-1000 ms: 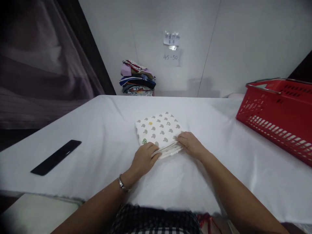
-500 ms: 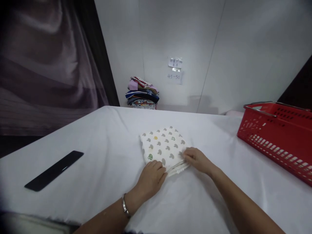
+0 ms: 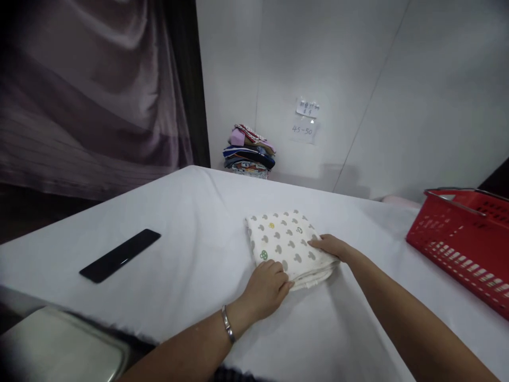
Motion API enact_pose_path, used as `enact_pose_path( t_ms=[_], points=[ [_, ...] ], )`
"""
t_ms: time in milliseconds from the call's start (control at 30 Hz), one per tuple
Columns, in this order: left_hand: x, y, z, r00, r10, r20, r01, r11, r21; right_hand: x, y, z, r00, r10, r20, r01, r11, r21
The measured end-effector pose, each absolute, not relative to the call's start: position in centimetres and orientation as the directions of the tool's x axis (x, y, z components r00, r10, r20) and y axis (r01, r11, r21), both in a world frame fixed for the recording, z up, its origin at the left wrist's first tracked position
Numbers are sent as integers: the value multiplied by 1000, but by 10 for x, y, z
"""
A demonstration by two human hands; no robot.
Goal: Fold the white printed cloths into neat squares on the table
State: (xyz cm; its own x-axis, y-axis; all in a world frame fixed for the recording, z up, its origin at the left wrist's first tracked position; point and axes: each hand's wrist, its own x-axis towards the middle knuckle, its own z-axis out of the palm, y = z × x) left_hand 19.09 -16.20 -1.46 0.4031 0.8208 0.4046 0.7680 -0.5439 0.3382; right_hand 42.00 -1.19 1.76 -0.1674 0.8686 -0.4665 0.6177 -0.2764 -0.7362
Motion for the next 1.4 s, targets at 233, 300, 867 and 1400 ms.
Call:
enact_pose_path(
  t_ms=[233, 300, 867, 1400],
  points=[
    [174, -153, -12, 278, 846, 455, 705, -501, 501, 433, -30, 3, -31, 891, -452, 655, -324, -683],
    [165, -147, -9, 104, 882, 459, 720, -385, 577, 439, -41, -1, -3, 904, -428, 661, -320, -679],
    [142, -75, 4, -159, 980, 116, 588, -1, 809, 414, -76, 7, 18, 947, -320, 279, -312, -908],
    [105, -97, 1, -82, 933, 349, 590, -237, 772, 395, -106, 12, -284, 852, 441, 677, 503, -537]
  ],
)
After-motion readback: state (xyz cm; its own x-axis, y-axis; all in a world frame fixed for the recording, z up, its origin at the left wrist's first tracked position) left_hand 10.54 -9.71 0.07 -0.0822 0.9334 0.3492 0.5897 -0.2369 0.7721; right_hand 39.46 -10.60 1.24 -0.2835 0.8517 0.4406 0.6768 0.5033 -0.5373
